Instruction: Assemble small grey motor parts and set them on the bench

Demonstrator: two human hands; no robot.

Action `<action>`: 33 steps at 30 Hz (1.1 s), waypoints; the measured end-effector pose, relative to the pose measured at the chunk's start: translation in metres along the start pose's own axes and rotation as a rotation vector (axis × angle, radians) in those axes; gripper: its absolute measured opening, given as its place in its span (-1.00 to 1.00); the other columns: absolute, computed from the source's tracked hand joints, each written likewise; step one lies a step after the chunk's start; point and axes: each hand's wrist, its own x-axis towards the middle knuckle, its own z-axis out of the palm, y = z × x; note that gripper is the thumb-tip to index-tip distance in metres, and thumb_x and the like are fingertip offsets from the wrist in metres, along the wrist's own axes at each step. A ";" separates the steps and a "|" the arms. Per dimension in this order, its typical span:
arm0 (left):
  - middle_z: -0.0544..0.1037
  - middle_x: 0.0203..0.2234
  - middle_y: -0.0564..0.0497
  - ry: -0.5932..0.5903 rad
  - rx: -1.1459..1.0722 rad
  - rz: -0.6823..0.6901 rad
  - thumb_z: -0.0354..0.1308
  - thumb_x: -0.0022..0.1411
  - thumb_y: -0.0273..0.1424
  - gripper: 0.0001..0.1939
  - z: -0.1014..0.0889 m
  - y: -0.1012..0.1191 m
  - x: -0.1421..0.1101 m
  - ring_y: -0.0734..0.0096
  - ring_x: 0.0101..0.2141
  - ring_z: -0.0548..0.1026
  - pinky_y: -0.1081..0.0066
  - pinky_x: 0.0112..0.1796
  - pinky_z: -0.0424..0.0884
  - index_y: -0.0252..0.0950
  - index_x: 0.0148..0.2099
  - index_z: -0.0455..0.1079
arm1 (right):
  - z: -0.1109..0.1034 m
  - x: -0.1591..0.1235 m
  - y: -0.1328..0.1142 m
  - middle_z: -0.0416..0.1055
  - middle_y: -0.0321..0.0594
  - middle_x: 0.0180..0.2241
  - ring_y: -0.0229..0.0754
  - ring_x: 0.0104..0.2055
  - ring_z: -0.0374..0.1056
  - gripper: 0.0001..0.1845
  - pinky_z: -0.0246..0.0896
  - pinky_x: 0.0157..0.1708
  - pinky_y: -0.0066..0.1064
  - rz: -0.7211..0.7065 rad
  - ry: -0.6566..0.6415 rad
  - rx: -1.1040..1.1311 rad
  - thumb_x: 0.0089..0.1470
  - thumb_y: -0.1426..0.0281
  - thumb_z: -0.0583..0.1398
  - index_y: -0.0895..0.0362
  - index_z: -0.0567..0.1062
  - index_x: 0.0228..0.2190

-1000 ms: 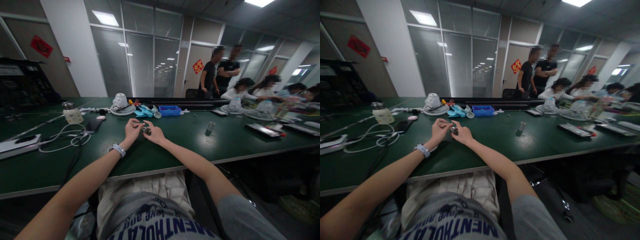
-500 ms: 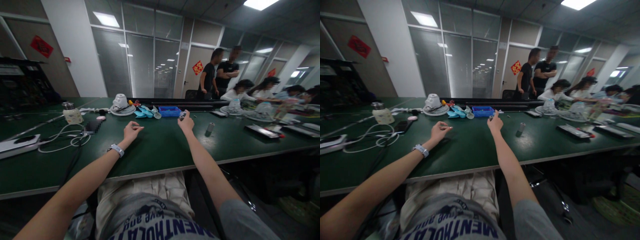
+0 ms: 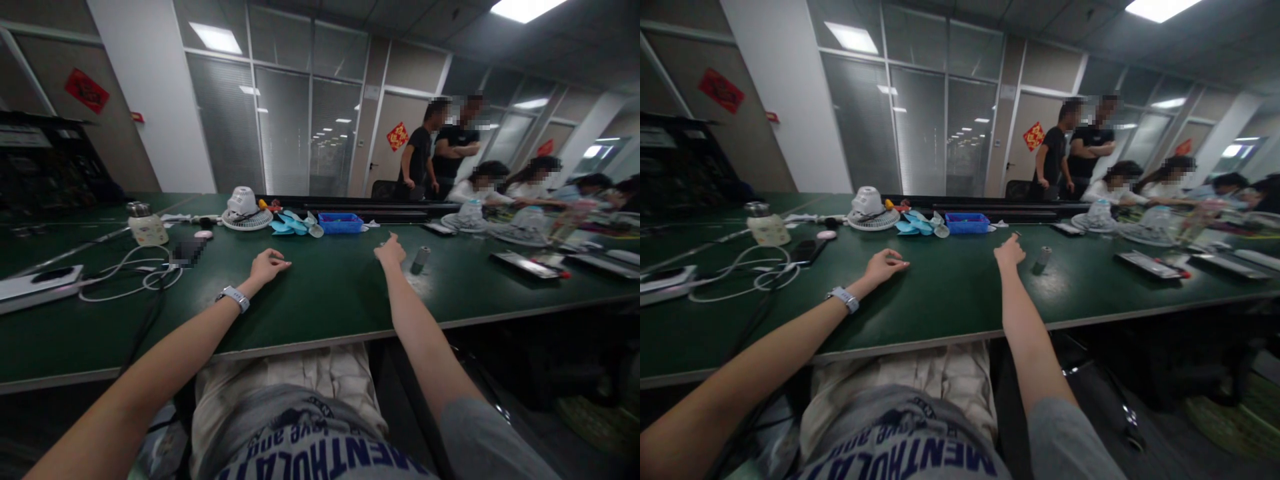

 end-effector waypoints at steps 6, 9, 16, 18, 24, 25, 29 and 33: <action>0.65 -0.31 -0.07 0.062 0.018 -0.030 0.28 0.09 -0.20 -0.68 0.000 -0.002 0.002 0.22 -0.24 0.60 0.37 -0.28 0.41 -0.24 -0.16 0.37 | 0.010 -0.037 -0.041 0.32 0.04 0.11 0.02 0.15 0.23 -0.47 0.05 0.15 -0.11 -0.504 0.129 0.155 0.12 0.46 0.16 0.19 0.30 0.15; 0.64 -0.27 -0.10 0.167 0.030 -0.071 0.17 0.21 -0.24 -0.74 -0.001 -0.001 0.003 0.24 -0.22 0.59 0.36 -0.23 0.40 -0.26 -0.12 0.35 | 0.026 -0.076 -0.070 0.35 -0.06 0.13 -0.06 0.17 0.24 -0.57 0.09 0.16 -0.17 -0.876 -0.096 0.285 0.20 0.37 0.12 0.12 0.39 0.11; 0.64 -0.28 -0.08 0.208 0.085 -0.083 0.11 0.24 -0.32 -0.83 -0.001 0.006 0.001 0.28 -0.24 0.58 0.38 -0.21 0.38 -0.27 -0.14 0.35 | 0.064 -0.139 -0.105 0.23 -0.09 0.22 -0.08 0.27 0.13 -0.64 0.02 0.23 -0.18 -1.411 -0.481 0.241 0.26 0.31 0.10 0.10 0.50 0.04; 0.64 -0.28 -0.07 0.205 0.076 -0.087 0.11 0.24 -0.33 -0.83 0.000 0.007 0.000 0.29 -0.23 0.58 0.40 -0.20 0.37 -0.27 -0.14 0.35 | 0.066 -0.141 -0.106 0.35 -0.16 0.14 -0.13 0.22 0.23 -0.66 0.10 0.20 -0.25 -1.380 -0.500 0.237 0.26 0.36 0.09 0.08 0.52 0.01; 0.64 -0.32 -0.03 0.199 0.106 -0.092 0.11 0.24 -0.33 -0.84 -0.001 0.010 -0.001 0.31 -0.28 0.57 0.40 -0.24 0.35 -0.25 -0.14 0.36 | 0.052 -0.129 -0.103 0.54 -0.29 -0.08 -0.17 -0.08 0.46 -0.64 0.30 -0.04 -0.39 -1.176 -0.410 0.208 0.20 0.49 0.12 -0.01 0.56 -0.05; 0.64 -0.32 -0.03 0.198 0.105 -0.091 0.11 0.24 -0.32 -0.84 -0.001 0.009 -0.001 0.31 -0.29 0.57 0.40 -0.25 0.34 -0.25 -0.14 0.36 | 0.048 -0.122 -0.102 0.54 -0.29 -0.08 -0.16 -0.09 0.46 -0.64 0.30 -0.04 -0.39 -1.131 -0.362 0.194 0.20 0.49 0.11 -0.02 0.56 -0.05; 0.64 -0.33 -0.03 0.185 0.093 -0.084 0.10 0.24 -0.31 -0.83 -0.001 0.006 0.002 0.32 -0.30 0.56 0.42 -0.30 0.33 -0.25 -0.14 0.36 | 0.030 -0.078 -0.084 0.52 -0.23 -0.05 -0.14 -0.06 0.45 -0.62 0.26 -0.01 -0.37 -0.862 -0.076 0.173 0.24 0.47 0.06 0.01 0.55 -0.02; 0.64 -0.33 -0.02 0.170 0.099 -0.093 0.10 0.24 -0.32 -0.83 -0.001 0.005 0.002 0.33 -0.35 0.55 0.42 -0.33 0.32 -0.24 -0.14 0.35 | 0.012 -0.018 -0.036 0.52 -0.10 -0.06 -0.07 -0.06 0.44 -0.64 0.24 -0.01 -0.31 -0.507 0.102 0.095 0.23 0.43 0.08 0.05 0.55 -0.02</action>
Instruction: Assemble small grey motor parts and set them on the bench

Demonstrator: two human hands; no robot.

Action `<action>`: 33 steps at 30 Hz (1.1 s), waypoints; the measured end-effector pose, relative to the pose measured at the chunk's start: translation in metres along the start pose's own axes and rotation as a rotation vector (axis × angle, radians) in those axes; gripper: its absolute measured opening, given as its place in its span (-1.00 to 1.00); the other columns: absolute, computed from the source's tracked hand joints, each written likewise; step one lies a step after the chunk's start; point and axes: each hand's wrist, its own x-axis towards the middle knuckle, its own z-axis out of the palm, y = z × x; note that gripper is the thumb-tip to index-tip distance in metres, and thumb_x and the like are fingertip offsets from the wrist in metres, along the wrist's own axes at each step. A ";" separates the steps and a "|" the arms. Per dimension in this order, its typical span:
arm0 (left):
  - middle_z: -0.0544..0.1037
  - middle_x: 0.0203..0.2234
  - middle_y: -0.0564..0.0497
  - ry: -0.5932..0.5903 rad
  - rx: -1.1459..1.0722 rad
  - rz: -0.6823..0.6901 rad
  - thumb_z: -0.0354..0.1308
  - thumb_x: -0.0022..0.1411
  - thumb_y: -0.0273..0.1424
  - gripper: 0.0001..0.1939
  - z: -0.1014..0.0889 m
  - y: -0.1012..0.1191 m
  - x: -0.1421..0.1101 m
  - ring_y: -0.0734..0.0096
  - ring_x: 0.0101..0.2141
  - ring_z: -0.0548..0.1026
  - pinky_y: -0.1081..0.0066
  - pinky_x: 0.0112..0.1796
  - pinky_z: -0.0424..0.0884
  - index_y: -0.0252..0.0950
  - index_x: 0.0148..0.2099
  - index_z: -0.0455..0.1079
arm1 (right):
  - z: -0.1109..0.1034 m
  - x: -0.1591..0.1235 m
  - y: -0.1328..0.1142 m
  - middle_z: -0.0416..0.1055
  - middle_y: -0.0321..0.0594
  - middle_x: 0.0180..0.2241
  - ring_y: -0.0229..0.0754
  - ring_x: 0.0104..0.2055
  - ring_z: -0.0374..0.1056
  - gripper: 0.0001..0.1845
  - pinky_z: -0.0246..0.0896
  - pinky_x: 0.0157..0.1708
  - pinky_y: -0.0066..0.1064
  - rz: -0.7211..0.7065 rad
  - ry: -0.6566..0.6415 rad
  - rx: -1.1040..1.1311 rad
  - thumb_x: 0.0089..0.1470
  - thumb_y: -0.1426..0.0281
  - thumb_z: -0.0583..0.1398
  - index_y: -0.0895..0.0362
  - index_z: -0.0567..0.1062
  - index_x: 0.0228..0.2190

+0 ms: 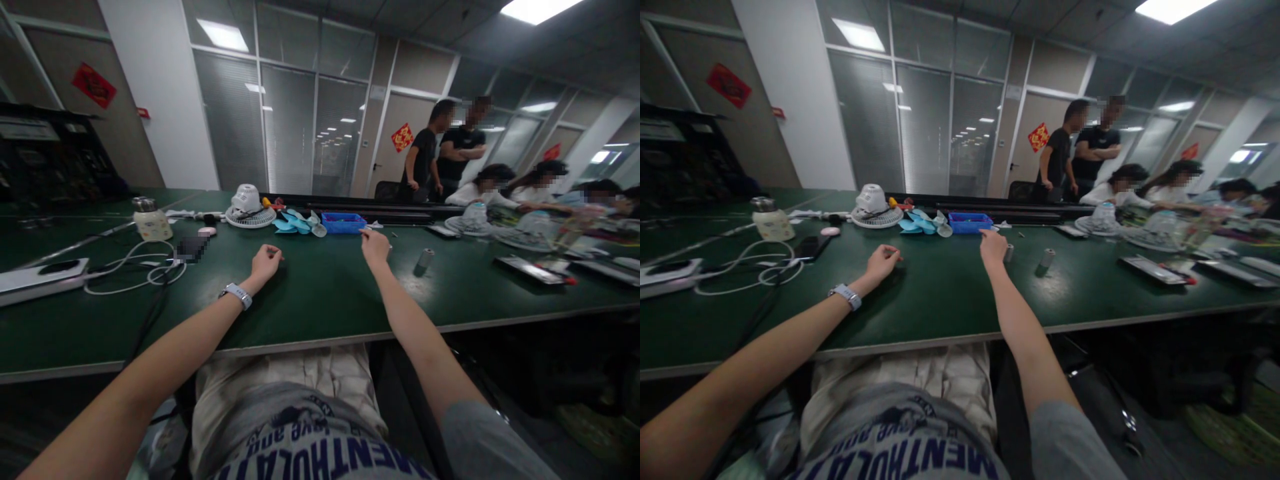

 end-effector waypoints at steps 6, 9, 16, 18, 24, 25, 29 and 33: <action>0.64 -0.33 -0.01 -0.005 0.002 0.003 0.09 0.23 -0.32 -0.83 -0.002 0.003 -0.003 0.33 -0.32 0.56 0.42 -0.30 0.34 -0.24 -0.13 0.35 | -0.011 0.012 0.068 0.53 -0.03 -0.13 -0.05 -0.10 0.45 -0.67 0.27 -0.10 -0.30 0.359 0.023 -0.052 0.18 0.45 0.13 0.05 0.57 -0.06; 0.64 -0.33 -0.02 -0.009 -0.001 -0.001 0.09 0.23 -0.32 -0.82 -0.003 0.003 -0.004 0.32 -0.31 0.56 0.42 -0.30 0.34 -0.24 -0.13 0.36 | -0.010 0.010 0.069 0.53 -0.07 -0.12 -0.06 -0.10 0.44 -0.68 0.27 -0.10 -0.30 0.387 0.041 -0.001 0.18 0.44 0.14 0.01 0.58 -0.07; 0.64 -0.34 -0.03 -0.016 -0.006 0.018 0.10 0.23 -0.30 -0.82 -0.001 -0.001 0.000 0.30 -0.30 0.57 0.40 -0.29 0.36 -0.24 -0.14 0.35 | -0.009 0.011 0.059 0.55 -0.14 -0.17 -0.08 -0.13 0.44 -0.70 0.28 -0.12 -0.32 0.339 0.058 0.039 0.15 0.42 0.17 -0.02 0.59 -0.09; 0.64 -0.35 -0.02 -0.017 -0.008 0.021 0.10 0.22 -0.31 -0.83 -0.001 -0.001 0.000 0.30 -0.31 0.57 0.40 -0.29 0.36 -0.23 -0.14 0.36 | -0.009 0.010 0.058 0.55 -0.14 -0.18 -0.10 -0.14 0.44 -0.71 0.28 -0.13 -0.33 0.341 0.026 0.032 0.13 0.43 0.19 0.00 0.60 -0.12; 0.64 -0.35 -0.03 -0.024 -0.015 0.030 0.10 0.21 -0.33 -0.83 -0.001 0.000 -0.001 0.31 -0.30 0.58 0.41 -0.28 0.37 -0.24 -0.14 0.36 | -0.013 0.008 0.058 0.56 -0.14 -0.18 -0.10 -0.10 0.44 -0.68 0.26 -0.08 -0.32 0.394 0.042 0.088 0.14 0.49 0.17 0.02 0.57 -0.09; 0.64 -0.35 -0.03 -0.024 -0.013 0.029 0.10 0.21 -0.33 -0.83 0.000 0.000 -0.001 0.31 -0.30 0.58 0.41 -0.29 0.37 -0.24 -0.14 0.36 | -0.014 0.008 0.058 0.56 -0.15 -0.17 -0.10 -0.09 0.44 -0.67 0.26 -0.07 -0.32 0.404 0.053 0.103 0.14 0.49 0.17 0.02 0.56 -0.08; 0.64 -0.34 -0.03 -0.029 -0.001 0.044 0.11 0.21 -0.32 -0.82 0.000 -0.002 0.000 0.31 -0.32 0.57 0.42 -0.32 0.35 -0.24 -0.14 0.36 | -0.014 0.007 0.058 0.57 -0.16 -0.19 -0.10 -0.08 0.44 -0.66 0.25 -0.06 -0.32 0.416 0.074 0.143 0.13 0.50 0.17 0.03 0.54 -0.07; 0.64 -0.34 -0.02 -0.036 0.000 0.044 0.11 0.21 -0.31 -0.82 0.001 -0.004 0.001 0.32 -0.34 0.57 0.42 -0.34 0.35 -0.23 -0.14 0.36 | -0.012 0.007 0.057 0.56 -0.17 -0.18 -0.09 -0.09 0.44 -0.68 0.25 -0.07 -0.32 0.397 0.087 0.140 0.14 0.45 0.19 0.01 0.55 -0.07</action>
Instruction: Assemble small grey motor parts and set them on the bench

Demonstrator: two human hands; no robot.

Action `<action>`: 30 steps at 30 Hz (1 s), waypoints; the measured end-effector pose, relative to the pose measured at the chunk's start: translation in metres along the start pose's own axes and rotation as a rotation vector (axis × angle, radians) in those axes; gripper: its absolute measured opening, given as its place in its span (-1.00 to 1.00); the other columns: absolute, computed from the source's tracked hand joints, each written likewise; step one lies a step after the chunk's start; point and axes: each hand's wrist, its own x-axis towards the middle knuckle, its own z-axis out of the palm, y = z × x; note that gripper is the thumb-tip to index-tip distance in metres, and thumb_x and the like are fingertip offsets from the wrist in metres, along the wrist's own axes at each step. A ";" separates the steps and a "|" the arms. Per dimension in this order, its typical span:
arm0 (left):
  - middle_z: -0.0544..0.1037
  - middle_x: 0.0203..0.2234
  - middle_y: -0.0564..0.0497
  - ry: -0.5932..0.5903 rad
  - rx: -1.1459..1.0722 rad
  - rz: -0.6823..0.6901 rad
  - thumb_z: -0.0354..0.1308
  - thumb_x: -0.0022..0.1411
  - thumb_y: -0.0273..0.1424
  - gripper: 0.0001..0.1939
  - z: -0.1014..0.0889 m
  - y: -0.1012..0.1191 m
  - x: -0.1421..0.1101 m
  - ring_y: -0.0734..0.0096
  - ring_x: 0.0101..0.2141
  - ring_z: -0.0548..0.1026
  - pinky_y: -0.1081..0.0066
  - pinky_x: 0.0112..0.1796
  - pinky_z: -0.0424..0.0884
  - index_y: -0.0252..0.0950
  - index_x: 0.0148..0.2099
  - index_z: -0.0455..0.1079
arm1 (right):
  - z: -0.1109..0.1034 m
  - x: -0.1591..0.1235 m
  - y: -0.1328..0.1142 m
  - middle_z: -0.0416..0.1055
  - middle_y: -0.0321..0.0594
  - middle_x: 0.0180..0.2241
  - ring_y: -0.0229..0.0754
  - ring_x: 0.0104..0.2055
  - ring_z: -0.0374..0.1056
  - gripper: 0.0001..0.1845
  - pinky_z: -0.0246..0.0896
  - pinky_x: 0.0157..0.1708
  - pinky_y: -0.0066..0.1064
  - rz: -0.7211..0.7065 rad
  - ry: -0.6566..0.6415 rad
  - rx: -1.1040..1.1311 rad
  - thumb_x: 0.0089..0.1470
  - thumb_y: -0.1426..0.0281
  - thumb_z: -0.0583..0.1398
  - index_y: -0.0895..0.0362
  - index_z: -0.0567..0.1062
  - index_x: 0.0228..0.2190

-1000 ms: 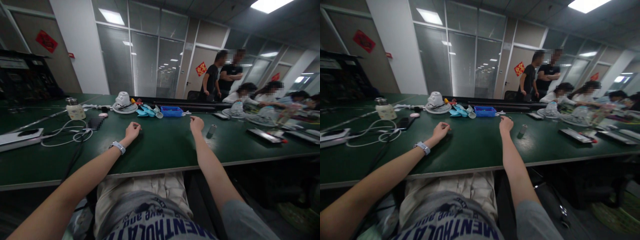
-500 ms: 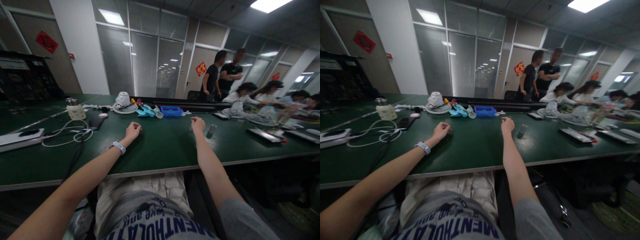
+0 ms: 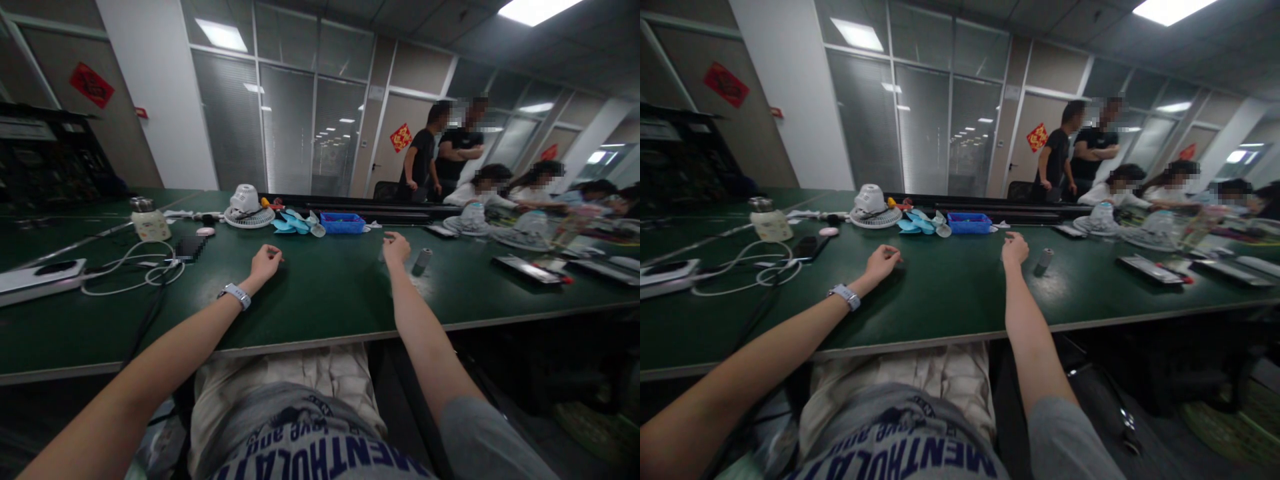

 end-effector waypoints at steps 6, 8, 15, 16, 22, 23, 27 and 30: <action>0.64 -0.35 -0.01 -0.003 0.000 0.001 0.11 0.20 -0.32 -0.83 0.000 0.001 0.000 0.31 -0.32 0.57 0.41 -0.31 0.36 -0.23 -0.15 0.36 | 0.003 0.000 0.003 0.56 -0.20 -0.19 -0.09 -0.10 0.44 -0.71 0.25 -0.09 -0.31 -0.016 -0.001 -0.011 0.14 0.44 0.20 -0.04 0.56 -0.10; 0.64 -0.35 -0.02 -0.003 0.003 0.001 0.10 0.21 -0.32 -0.83 -0.001 0.002 -0.001 0.31 -0.32 0.57 0.40 -0.31 0.36 -0.23 -0.15 0.36 | 0.003 0.001 0.003 0.56 -0.17 -0.18 -0.09 -0.09 0.43 -0.71 0.24 -0.08 -0.31 -0.021 0.014 -0.007 0.15 0.44 0.18 -0.01 0.55 -0.09; 0.64 -0.34 -0.04 -0.016 -0.012 -0.005 0.11 0.20 -0.35 -0.83 -0.002 0.005 -0.004 0.31 -0.32 0.58 0.42 -0.33 0.37 -0.24 -0.14 0.35 | 0.000 -0.001 0.001 0.56 -0.21 -0.19 -0.09 -0.11 0.44 -0.74 0.24 -0.10 -0.31 0.002 0.024 -0.014 0.15 0.42 0.19 -0.04 0.56 -0.13; 0.64 -0.34 -0.04 -0.014 -0.009 -0.007 0.11 0.20 -0.36 -0.84 -0.002 0.005 -0.004 0.31 -0.32 0.58 0.42 -0.32 0.37 -0.24 -0.14 0.35 | 0.000 -0.001 0.001 0.56 -0.22 -0.20 -0.09 -0.12 0.44 -0.75 0.24 -0.10 -0.31 -0.001 0.019 -0.020 0.15 0.42 0.20 -0.05 0.57 -0.14; 0.64 -0.33 -0.03 -0.012 0.008 -0.005 0.11 0.20 -0.35 -0.82 0.000 0.002 -0.001 0.31 -0.32 0.58 0.40 -0.29 0.38 -0.23 -0.12 0.35 | 0.002 0.000 0.001 0.56 -0.18 -0.20 -0.10 -0.12 0.44 -0.75 0.25 -0.11 -0.32 -0.015 -0.010 -0.036 0.14 0.44 0.20 -0.01 0.57 -0.14; 0.64 -0.33 -0.03 -0.009 0.011 -0.006 0.11 0.20 -0.35 -0.82 0.000 0.002 -0.001 0.31 -0.32 0.58 0.40 -0.28 0.38 -0.23 -0.12 0.35 | 0.002 0.000 0.001 0.56 -0.18 -0.20 -0.10 -0.12 0.44 -0.74 0.25 -0.10 -0.33 -0.015 -0.011 -0.037 0.14 0.44 0.20 0.00 0.57 -0.14; 0.64 -0.34 -0.01 -0.009 0.018 -0.005 0.11 0.20 -0.34 -0.81 0.000 0.000 0.001 0.32 -0.33 0.58 0.40 -0.29 0.38 -0.22 -0.11 0.35 | 0.005 0.001 0.004 0.56 -0.15 -0.21 -0.08 -0.10 0.43 -0.70 0.25 -0.08 -0.30 0.002 0.018 -0.063 0.15 0.44 0.17 0.04 0.53 -0.07; 0.64 -0.34 -0.01 -0.020 0.017 -0.002 0.11 0.21 -0.34 -0.80 0.000 0.000 0.000 0.32 -0.34 0.58 0.41 -0.32 0.38 -0.22 -0.10 0.35 | 0.006 0.002 0.005 0.55 -0.13 -0.18 -0.08 -0.08 0.43 -0.67 0.25 -0.07 -0.28 0.019 0.014 -0.077 0.16 0.45 0.16 0.05 0.49 -0.03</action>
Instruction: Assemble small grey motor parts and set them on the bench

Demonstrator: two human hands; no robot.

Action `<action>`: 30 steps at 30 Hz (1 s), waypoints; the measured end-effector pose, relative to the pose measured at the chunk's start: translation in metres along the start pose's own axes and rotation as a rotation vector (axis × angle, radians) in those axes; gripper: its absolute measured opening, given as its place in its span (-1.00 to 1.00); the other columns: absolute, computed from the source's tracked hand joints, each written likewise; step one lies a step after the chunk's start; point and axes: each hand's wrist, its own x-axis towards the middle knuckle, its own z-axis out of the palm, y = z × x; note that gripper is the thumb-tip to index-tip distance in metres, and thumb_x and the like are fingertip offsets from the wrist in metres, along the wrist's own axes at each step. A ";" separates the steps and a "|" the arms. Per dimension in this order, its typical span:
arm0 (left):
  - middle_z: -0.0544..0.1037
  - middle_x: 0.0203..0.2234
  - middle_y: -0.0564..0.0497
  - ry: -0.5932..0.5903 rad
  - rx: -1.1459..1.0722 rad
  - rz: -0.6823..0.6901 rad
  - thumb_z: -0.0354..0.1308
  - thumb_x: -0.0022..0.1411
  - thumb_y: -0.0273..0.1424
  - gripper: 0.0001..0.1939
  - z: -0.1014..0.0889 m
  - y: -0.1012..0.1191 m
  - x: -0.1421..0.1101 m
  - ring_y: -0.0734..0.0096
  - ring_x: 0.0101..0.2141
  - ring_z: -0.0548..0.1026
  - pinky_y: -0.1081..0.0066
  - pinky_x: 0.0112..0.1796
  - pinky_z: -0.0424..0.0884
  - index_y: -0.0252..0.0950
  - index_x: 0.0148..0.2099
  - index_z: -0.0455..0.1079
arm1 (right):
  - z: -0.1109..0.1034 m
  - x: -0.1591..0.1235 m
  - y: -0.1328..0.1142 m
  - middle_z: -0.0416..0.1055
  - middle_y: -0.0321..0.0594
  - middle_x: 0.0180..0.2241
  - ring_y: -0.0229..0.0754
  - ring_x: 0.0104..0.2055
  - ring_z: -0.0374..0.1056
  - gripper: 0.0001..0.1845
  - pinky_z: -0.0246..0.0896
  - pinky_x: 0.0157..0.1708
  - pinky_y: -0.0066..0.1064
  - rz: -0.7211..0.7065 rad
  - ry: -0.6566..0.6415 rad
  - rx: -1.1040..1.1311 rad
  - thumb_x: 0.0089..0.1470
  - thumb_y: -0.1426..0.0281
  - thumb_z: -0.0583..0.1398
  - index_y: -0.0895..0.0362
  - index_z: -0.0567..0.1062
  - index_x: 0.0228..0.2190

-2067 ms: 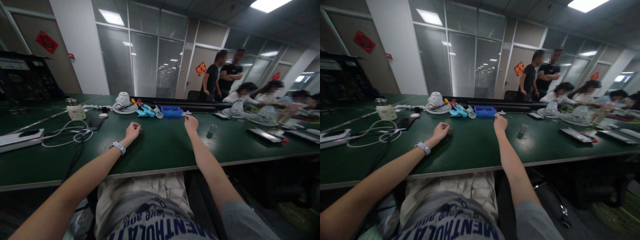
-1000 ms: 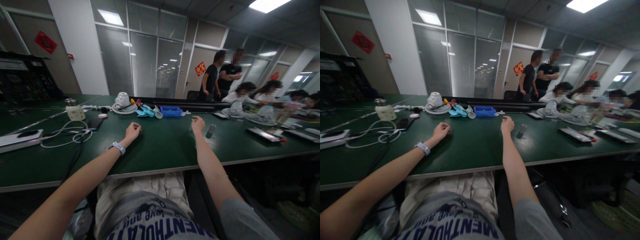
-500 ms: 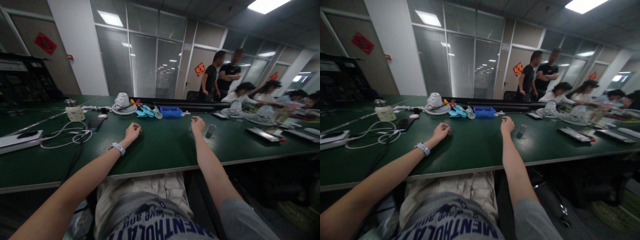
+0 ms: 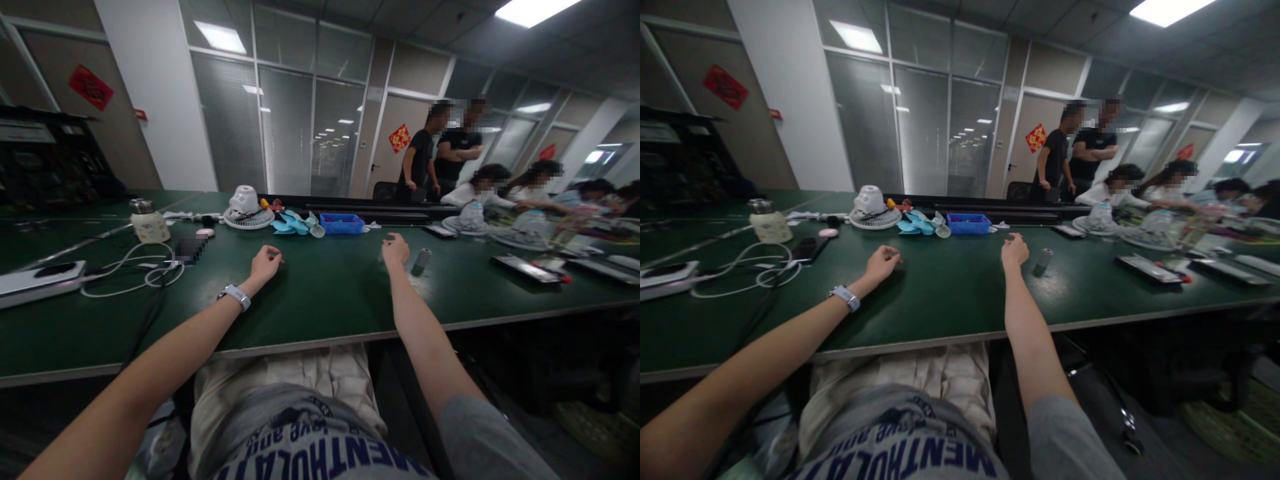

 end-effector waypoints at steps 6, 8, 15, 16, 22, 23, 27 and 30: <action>0.64 -0.33 -0.03 0.002 -0.014 0.000 0.10 0.21 -0.35 -0.80 -0.001 0.004 -0.003 0.32 -0.34 0.57 0.42 -0.33 0.37 -0.23 -0.10 0.34 | 0.001 0.000 -0.002 0.51 -0.05 -0.08 -0.01 0.00 0.41 -0.56 0.28 -0.05 -0.21 0.013 -0.119 -0.055 0.12 0.22 0.24 0.05 0.45 0.02; 0.64 -0.33 -0.03 0.002 -0.017 0.000 0.10 0.21 -0.35 -0.80 -0.002 0.004 -0.004 0.33 -0.34 0.57 0.41 -0.33 0.37 -0.23 -0.10 0.34 | 0.002 -0.001 -0.002 0.46 0.01 -0.02 0.04 0.03 0.39 -0.42 0.29 -0.04 -0.17 0.039 -0.211 -0.113 0.01 0.14 0.31 0.06 0.43 0.05; 0.64 -0.34 -0.02 -0.014 -0.029 0.008 0.11 0.20 -0.35 -0.80 -0.001 0.002 -0.002 0.31 -0.33 0.58 0.41 -0.32 0.38 -0.22 -0.10 0.33 | 0.004 -0.002 0.004 0.45 0.07 -0.02 0.11 0.04 0.38 -0.39 0.29 -0.04 -0.17 0.066 -0.272 -0.171 -0.04 0.38 0.34 0.09 0.40 0.08; 0.64 -0.34 -0.02 -0.013 -0.029 0.008 0.11 0.21 -0.35 -0.80 -0.001 0.002 -0.002 0.31 -0.32 0.58 0.40 -0.32 0.38 -0.22 -0.10 0.33 | 0.004 -0.003 0.002 0.45 0.07 -0.03 0.10 0.04 0.39 -0.39 0.29 -0.04 -0.18 0.050 -0.257 -0.161 -0.03 0.37 0.34 0.10 0.39 0.09; 0.63 -0.37 -0.01 -0.009 -0.061 0.026 0.17 0.16 -0.28 -0.77 -0.001 0.005 -0.005 0.27 -0.29 0.58 0.36 -0.26 0.39 -0.22 -0.14 0.30 | 0.018 -0.035 -0.038 0.49 0.00 -0.08 0.06 -0.02 0.42 -0.25 0.27 -0.02 -0.17 -0.274 -0.231 -0.019 0.01 0.19 0.32 0.10 0.25 0.17; 0.63 -0.37 -0.01 -0.009 -0.090 0.036 0.19 0.14 -0.24 -0.73 0.000 0.006 -0.006 0.26 -0.29 0.58 0.35 -0.26 0.39 -0.22 -0.14 0.30 | 0.021 -0.047 -0.049 0.50 -0.03 -0.09 0.05 -0.04 0.44 -0.22 0.28 -0.02 -0.17 -0.365 -0.264 0.032 0.00 0.16 0.31 0.08 0.21 0.19; 0.62 -0.36 -0.02 0.020 -0.224 0.171 0.25 0.07 -0.11 -0.58 0.001 0.012 -0.011 0.24 -0.26 0.58 0.31 -0.22 0.39 -0.23 -0.11 0.28 | 0.034 -0.104 -0.092 0.53 -0.17 -0.18 -0.02 -0.16 0.48 -0.07 0.32 -0.10 -0.23 -0.665 -0.488 0.241 -0.02 0.13 0.33 0.03 0.06 0.27; 0.62 -0.30 -0.05 0.054 -0.233 0.354 0.24 0.09 -0.13 -0.59 0.000 0.019 -0.017 0.23 -0.17 0.57 0.28 -0.13 0.38 -0.24 -0.10 0.29 | 0.040 -0.139 -0.113 0.54 -0.23 -0.21 -0.05 -0.20 0.49 -0.03 0.33 -0.15 -0.28 -0.769 -0.604 0.289 0.00 0.15 0.32 0.00 -0.02 0.30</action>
